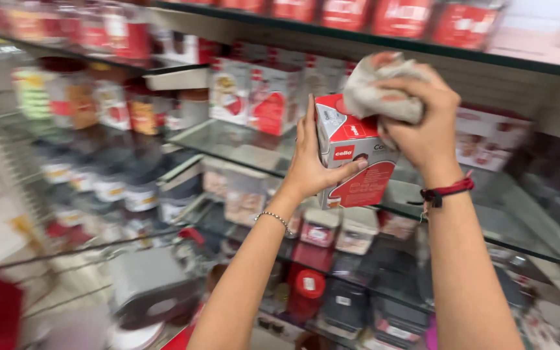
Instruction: Selecting, wiping, and placing various kitchen storage containers and boxes into a shopping cart.
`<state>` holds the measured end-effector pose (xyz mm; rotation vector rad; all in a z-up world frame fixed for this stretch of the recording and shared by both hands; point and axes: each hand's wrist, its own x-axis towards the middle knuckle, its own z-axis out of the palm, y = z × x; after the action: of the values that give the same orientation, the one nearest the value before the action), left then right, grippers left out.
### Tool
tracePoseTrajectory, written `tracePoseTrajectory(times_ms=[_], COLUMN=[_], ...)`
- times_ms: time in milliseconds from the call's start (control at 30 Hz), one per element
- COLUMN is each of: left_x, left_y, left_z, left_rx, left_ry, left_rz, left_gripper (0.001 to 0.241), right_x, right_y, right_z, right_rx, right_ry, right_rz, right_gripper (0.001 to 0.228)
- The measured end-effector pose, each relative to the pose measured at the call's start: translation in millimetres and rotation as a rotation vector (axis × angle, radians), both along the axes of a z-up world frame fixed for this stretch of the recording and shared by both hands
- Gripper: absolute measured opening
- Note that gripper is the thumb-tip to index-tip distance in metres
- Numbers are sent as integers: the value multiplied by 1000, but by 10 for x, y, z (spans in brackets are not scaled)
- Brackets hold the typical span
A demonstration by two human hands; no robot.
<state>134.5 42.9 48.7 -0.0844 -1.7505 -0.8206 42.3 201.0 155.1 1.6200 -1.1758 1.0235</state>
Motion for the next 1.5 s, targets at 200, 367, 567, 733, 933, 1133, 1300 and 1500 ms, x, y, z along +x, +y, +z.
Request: tracePoseTrajectory(times_ms=[200,367,567,733,933,1133,1300,1500], left_x=[-1411,-1372,-1303,-1216,-1230,-1212,-1204,-1411], left_y=[-323,-267,-235,-169,-178,-210,-227,-433], left_z=[-362,-323,-313,-304,-335,-315,-285,-385], left_rx=[117,187,167,153,152,127,79,293], left_ry=[8,-294,-369,-375,-358,-405,-279,-301], left_rz=[-517,-420,-297,-252,-256,-271,-300,-284], left_gripper=[124,136,139,137,145,144,132,110], right_x=[-299,-925,-1225,-1887,-1693,-816,-793,-1076], right_y=[164,-299,-550,-394,-211,-384,-536,-462], right_z=[284,290,285,239,171,179,46,-546], right_rx=[564,616,702,730,588,708,435,-16], right_ry=[-551,-475,-318,-404,-404,-628,-174,-2], right_rz=[-423,-542,-239,-348,-465,-229,-160,-259], right_gripper=[42,55,48,41,39,36,24,41])
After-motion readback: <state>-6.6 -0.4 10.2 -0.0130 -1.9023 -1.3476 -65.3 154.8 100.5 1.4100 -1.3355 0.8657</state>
